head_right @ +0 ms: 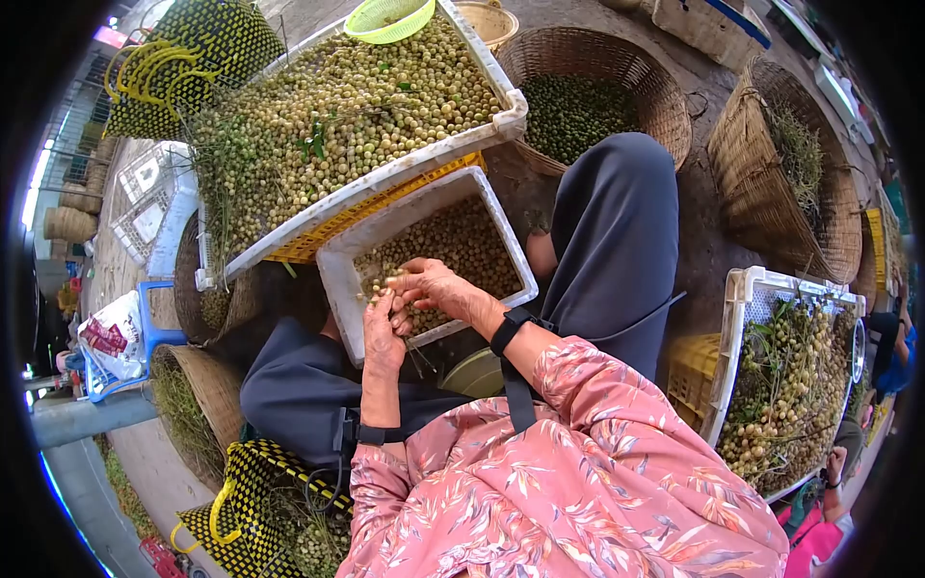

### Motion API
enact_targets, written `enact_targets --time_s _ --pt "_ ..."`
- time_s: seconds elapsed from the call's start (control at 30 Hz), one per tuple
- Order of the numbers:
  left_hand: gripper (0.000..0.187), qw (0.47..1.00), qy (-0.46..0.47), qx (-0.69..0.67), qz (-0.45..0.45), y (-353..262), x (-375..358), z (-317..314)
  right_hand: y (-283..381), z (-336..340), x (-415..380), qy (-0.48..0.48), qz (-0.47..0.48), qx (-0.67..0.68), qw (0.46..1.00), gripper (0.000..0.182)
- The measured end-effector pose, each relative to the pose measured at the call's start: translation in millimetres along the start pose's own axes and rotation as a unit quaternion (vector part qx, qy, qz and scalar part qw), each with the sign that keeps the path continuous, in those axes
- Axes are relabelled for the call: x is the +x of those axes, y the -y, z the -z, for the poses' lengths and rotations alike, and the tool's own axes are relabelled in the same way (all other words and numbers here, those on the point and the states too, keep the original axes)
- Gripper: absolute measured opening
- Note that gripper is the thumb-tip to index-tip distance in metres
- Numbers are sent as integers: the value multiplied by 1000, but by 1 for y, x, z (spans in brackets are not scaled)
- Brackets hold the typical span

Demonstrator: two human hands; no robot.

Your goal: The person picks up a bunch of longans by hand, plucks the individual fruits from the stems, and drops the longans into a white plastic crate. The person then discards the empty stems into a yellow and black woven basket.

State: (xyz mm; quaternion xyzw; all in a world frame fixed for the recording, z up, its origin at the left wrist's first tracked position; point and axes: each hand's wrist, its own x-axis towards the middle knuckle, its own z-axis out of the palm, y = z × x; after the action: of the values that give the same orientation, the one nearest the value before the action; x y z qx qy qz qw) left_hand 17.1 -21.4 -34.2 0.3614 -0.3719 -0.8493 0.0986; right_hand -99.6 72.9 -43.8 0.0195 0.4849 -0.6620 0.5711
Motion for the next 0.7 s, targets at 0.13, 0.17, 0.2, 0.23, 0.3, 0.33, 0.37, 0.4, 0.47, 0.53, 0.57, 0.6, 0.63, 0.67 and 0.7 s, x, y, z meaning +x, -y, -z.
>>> enact_targets --time_s 0.13,0.17,0.2,0.23,0.3,0.33,0.37,0.4,0.47,0.53,0.57,0.6,0.63,0.67,0.7 --pt "14 1000 -18 19 -4 0 -2 -2 -3 0 2 19 35 14 999 42" --pt "14 999 -31 22 -5 -1 -2 -4 -3 0 2 23 46 19 998 41" --pt "15 999 -44 26 -7 -2 -3 -6 -2 -1 2 29 56 20 998 37" --pt "15 998 -57 29 -7 -3 -3 -7 -3 -1 3 34 67 20 997 34" --pt "14 997 -73 34 -1 -6 -5 -12 -4 -1 3 34 93 13 995 27" --pt "14 996 -81 36 1 -7 -6 -13 -5 -1 3 29 109 7 994 24" --pt "14 996 -81 35 -2 -6 -5 -12 -5 -1 3 24 125 1 992 22" --pt "13 996 -81 34 -6 -4 -4 -10 -5 -1 3 13 118 6 993 19" --pt "13 996 -78 34 -8 -1 -4 -9 -4 -1 3 -12 105 18 994 15" --pt "13 997 -71 35 -6 -1 -3 -12 -10 2 11 -27 73 108 991 14" --pt "12 997 -73 33 -1 0 -3 -13 -14 4 14 -35 56 152 986 14" --pt "11 997 -74 31 4 0 -3 -14 -15 4 14 -39 49 178 982 11" --pt "11 997 -75 29 7 0 -3 -15 -15 6 15 -65 69 171 981 10" --pt "11 997 -68 28 11 -1 -4 -16 -14 9 16 -90 88 163 979 9" --pt "12 998 -60 27 16 -4 -6 -16 -11 12 17 -114 108 156 975 8"
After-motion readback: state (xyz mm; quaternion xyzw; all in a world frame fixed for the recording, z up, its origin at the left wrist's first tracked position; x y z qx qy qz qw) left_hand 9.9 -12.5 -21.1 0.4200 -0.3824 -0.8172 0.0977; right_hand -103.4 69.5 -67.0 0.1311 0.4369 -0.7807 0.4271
